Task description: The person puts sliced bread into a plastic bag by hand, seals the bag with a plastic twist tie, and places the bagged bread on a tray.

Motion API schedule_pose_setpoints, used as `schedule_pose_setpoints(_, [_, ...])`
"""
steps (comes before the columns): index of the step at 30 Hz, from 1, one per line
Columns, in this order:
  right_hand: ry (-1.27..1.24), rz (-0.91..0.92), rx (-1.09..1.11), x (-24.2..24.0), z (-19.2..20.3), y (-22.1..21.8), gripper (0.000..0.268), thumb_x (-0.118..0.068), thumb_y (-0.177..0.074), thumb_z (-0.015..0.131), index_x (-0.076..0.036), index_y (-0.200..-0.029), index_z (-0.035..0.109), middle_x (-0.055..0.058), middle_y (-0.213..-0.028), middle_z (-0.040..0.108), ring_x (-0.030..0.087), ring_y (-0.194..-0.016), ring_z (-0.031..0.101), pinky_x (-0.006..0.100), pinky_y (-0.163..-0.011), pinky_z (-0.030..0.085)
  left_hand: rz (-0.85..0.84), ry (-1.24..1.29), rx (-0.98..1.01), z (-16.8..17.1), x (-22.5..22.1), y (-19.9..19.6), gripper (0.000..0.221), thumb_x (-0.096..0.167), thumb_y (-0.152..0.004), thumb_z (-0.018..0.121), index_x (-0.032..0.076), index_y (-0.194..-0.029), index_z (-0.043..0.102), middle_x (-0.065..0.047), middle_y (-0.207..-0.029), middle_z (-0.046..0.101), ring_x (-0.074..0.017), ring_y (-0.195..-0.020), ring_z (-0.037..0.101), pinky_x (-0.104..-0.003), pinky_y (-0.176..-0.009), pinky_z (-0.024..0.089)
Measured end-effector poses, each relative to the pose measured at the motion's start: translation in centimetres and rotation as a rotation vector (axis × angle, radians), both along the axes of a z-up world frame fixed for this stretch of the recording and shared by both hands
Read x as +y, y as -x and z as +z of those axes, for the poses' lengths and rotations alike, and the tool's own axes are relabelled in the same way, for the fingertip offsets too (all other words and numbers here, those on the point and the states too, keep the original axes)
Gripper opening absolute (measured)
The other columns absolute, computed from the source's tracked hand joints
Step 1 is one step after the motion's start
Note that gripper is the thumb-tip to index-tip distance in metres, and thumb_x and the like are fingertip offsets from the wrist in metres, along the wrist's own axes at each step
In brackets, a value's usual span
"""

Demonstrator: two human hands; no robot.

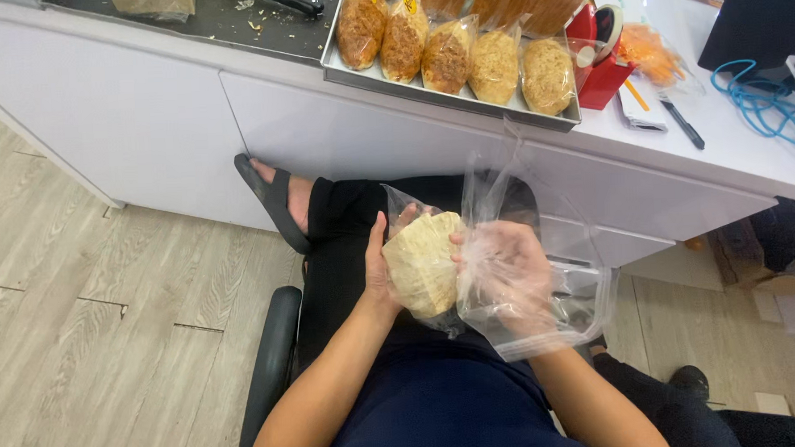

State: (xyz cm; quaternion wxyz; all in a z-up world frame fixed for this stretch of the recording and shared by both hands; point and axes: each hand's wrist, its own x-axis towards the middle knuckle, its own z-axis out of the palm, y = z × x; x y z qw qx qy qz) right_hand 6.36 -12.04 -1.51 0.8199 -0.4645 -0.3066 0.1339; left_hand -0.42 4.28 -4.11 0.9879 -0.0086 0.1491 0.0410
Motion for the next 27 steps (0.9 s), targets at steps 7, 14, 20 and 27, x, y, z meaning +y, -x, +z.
schedule_pose_setpoints(7, [0.045,0.098,0.097,-1.9,1.3,-0.3,0.076,0.010,-0.066,0.086,-0.001,-0.134,0.054,0.037,-0.113,0.070,0.042,-0.088,0.078,0.048,-0.074,0.070,-0.093,-0.171,0.020,-4.2,2.2,-2.1,0.074,0.060,-0.087,0.069,0.015,-0.145,0.063,-0.014,-0.148,0.061,-0.0334,-0.137,0.058,-0.055,-0.117,0.043])
schedule_pose_setpoints(14, [0.096,0.199,0.280,-1.3,-0.5,0.2,0.089,0.009,-0.056,0.093,0.009,-0.135,0.052,0.036,-0.103,0.073,0.046,-0.087,0.077,0.057,-0.080,0.066,-0.017,-0.169,0.114,-6.4,1.7,-2.0,0.021,0.036,-0.094,0.077,0.020,-0.107,0.081,-0.002,-0.110,0.080,-0.0242,-0.109,0.075,-0.052,-0.107,0.055])
schedule_pose_setpoints(20, [0.305,0.070,0.105,-2.2,2.5,4.1,0.078,-0.006,-0.069,0.092,0.003,-0.137,0.056,0.024,-0.093,0.078,0.028,-0.082,0.079,0.042,-0.074,0.068,0.125,-0.117,-0.014,-11.9,4.9,-2.3,0.020,0.028,-0.102,0.070,0.017,-0.118,0.076,-0.005,-0.102,0.082,-0.0205,-0.093,0.080,-0.050,-0.100,0.060])
schedule_pose_setpoints(27, [0.170,0.178,0.132,-3.7,2.1,1.1,0.088,0.003,-0.066,0.091,0.010,-0.142,0.047,0.031,-0.092,0.075,0.038,-0.081,0.079,0.049,-0.073,0.070,-0.142,-0.575,-0.034,-6.6,3.6,-1.2,0.073,0.068,-0.091,0.061,0.020,-0.146,0.058,-0.008,-0.142,0.067,-0.0308,-0.122,0.069,-0.053,-0.099,0.061])
